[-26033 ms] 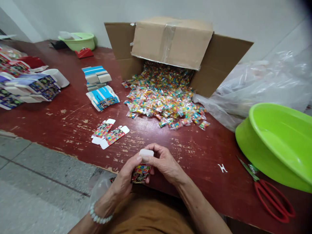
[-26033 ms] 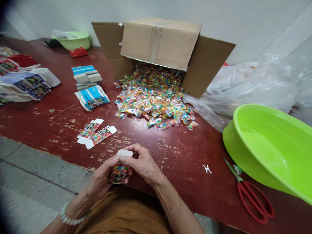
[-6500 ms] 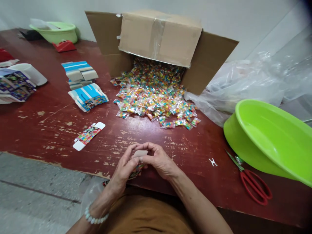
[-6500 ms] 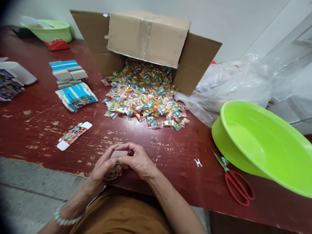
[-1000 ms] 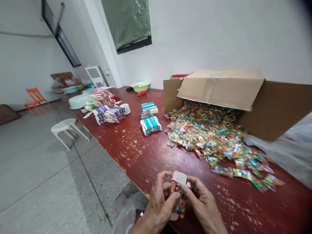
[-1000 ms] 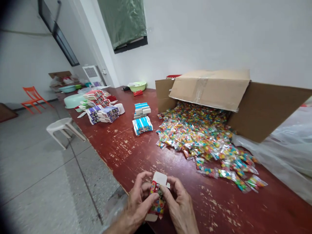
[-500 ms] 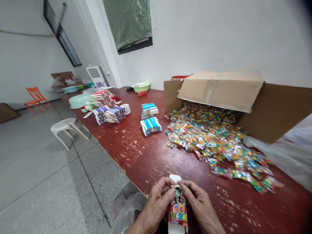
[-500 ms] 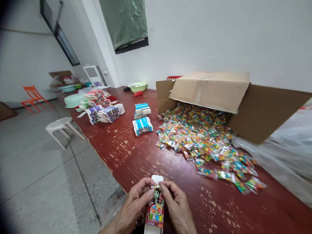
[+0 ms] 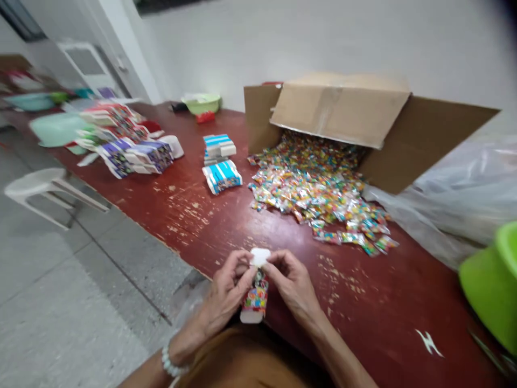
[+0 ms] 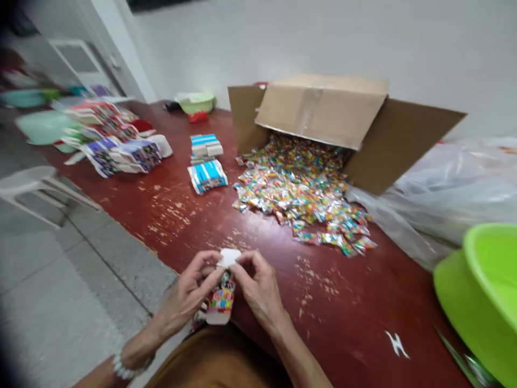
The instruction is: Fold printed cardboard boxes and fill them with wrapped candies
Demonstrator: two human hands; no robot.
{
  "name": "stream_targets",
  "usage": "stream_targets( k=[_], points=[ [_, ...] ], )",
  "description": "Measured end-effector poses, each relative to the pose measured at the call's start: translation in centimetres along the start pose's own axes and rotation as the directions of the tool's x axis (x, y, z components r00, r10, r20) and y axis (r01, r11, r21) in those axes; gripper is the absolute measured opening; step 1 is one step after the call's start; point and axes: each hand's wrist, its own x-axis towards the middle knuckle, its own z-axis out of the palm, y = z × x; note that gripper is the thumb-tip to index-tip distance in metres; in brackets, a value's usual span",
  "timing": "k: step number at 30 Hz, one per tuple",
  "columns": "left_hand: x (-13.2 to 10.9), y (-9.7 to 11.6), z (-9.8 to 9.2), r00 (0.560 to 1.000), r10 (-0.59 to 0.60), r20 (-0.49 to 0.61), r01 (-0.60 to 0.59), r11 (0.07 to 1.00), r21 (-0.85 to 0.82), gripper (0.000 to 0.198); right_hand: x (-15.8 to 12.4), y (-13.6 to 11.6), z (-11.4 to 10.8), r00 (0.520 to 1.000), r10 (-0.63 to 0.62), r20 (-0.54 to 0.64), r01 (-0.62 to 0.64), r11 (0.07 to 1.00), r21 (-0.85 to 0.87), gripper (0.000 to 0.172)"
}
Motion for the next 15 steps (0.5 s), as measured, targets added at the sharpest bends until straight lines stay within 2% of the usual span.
stream_targets(
  k=[4,7,9,11,13,15],
  points=[
    [-0.3,-0.3,-0.1,0.998,-0.037,0.057,0.043,0.994,-0.105,0.029,0.0,-0.3,-0.7,0.996,-0.032,0.080,0.041,0.992,-0.123,0.021],
    [-0.3,-0.3,-0.3,0.998,-0.046,0.041,0.050,0.994,-0.094,0.026,-0.2,-0.4,-0.9,0.982,-0.086,0.171,0.123,0.967,-0.224,0.019],
    [-0.1,-0.4,-0.5,0.999,-0.025,0.037,0.028,0.996,-0.086,0.027,-0.3,-0.2,-0.9,0.976,-0.087,0.199,0.132,0.966,-0.224,0.019],
    [0.1,-0.6,-0.6,0.999,-0.012,0.050,0.018,0.993,-0.116,0.029,-0.2,0.1,-0.6,0.983,-0.044,0.177,0.069,0.988,-0.139,0.017],
    [0.2,-0.9,-0.7,0.997,-0.027,0.066,0.038,0.985,-0.167,0.030,-0.1,0.4,-0.3,0.990,0.032,0.137,-0.039,0.998,0.043,0.017],
    [0.0,-1.4,-0.7,0.998,-0.036,0.055,0.047,0.973,-0.225,0.028,0.0,0.3,-0.1,0.983,0.110,0.147,-0.142,0.964,0.224,0.035]
  ],
)
